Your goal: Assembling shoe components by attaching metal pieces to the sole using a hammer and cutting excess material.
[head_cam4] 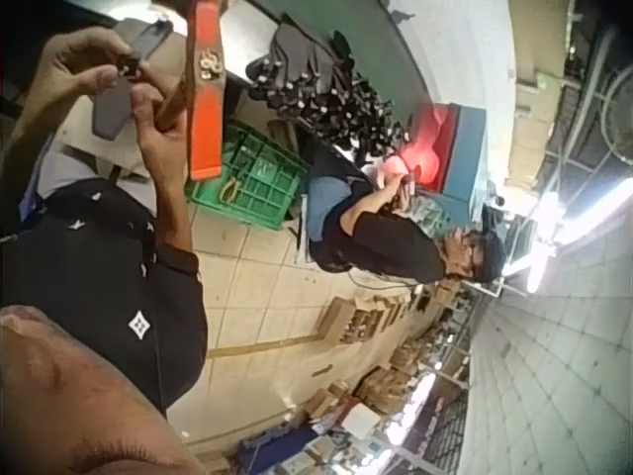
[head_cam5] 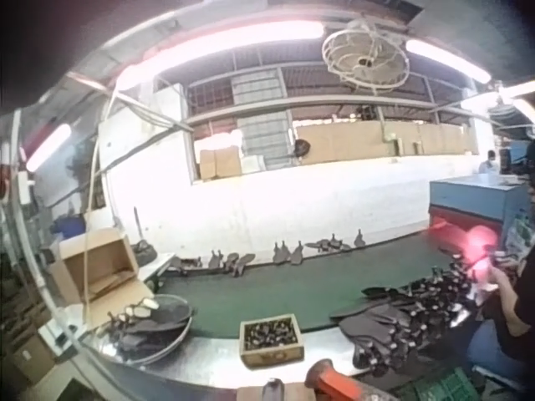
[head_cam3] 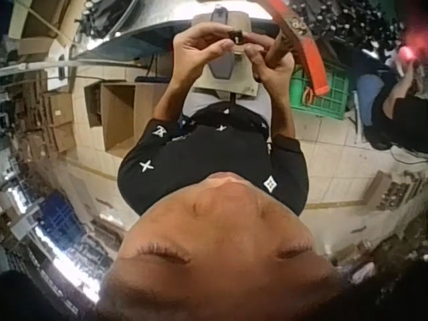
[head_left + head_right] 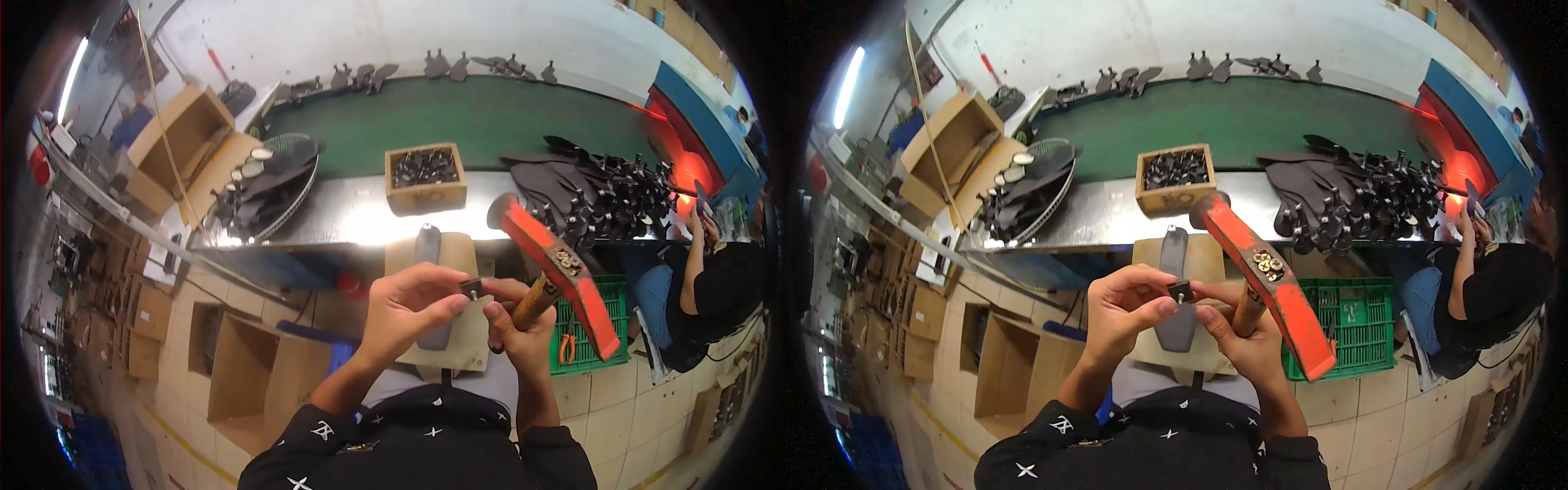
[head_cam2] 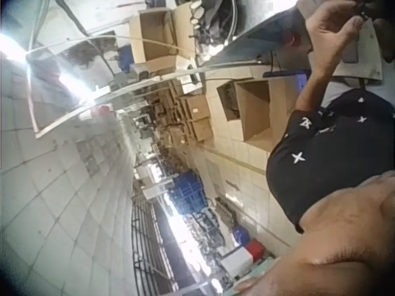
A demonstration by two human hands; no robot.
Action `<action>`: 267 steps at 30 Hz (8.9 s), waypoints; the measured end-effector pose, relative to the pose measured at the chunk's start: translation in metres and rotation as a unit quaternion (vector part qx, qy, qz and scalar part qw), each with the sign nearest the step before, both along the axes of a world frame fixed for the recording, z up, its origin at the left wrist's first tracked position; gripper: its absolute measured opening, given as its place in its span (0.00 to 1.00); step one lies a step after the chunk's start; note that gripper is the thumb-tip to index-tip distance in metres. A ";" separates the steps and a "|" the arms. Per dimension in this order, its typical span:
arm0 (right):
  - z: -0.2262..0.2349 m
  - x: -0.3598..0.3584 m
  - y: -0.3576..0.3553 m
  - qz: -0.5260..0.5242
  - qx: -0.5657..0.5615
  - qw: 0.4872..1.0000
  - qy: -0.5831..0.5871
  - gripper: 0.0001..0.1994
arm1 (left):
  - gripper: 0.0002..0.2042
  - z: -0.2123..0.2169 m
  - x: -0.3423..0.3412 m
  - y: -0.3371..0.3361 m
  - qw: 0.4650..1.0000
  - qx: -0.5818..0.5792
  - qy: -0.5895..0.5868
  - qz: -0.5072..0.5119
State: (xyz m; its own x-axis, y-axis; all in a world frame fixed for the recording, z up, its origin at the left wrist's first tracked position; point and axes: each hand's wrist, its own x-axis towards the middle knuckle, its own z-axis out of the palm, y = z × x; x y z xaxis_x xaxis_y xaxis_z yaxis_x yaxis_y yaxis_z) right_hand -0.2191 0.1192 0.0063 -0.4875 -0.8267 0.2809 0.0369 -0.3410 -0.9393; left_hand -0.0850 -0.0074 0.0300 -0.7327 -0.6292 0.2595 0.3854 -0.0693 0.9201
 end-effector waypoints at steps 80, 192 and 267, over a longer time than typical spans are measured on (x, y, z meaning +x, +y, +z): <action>-0.001 0.021 -0.019 -0.171 0.050 0.888 0.424 0.24 | 0.55 -0.157 -0.014 -0.122 0.869 -0.384 -0.296 0.103; -0.152 -0.038 0.041 -0.162 0.266 0.809 0.498 0.25 | 0.20 -0.074 0.004 -0.049 0.972 -0.091 -0.115 0.181; -0.095 -0.056 -0.125 0.017 0.108 0.974 0.196 0.10 | 0.14 -0.154 -0.029 -0.105 0.917 -0.328 -0.160 0.161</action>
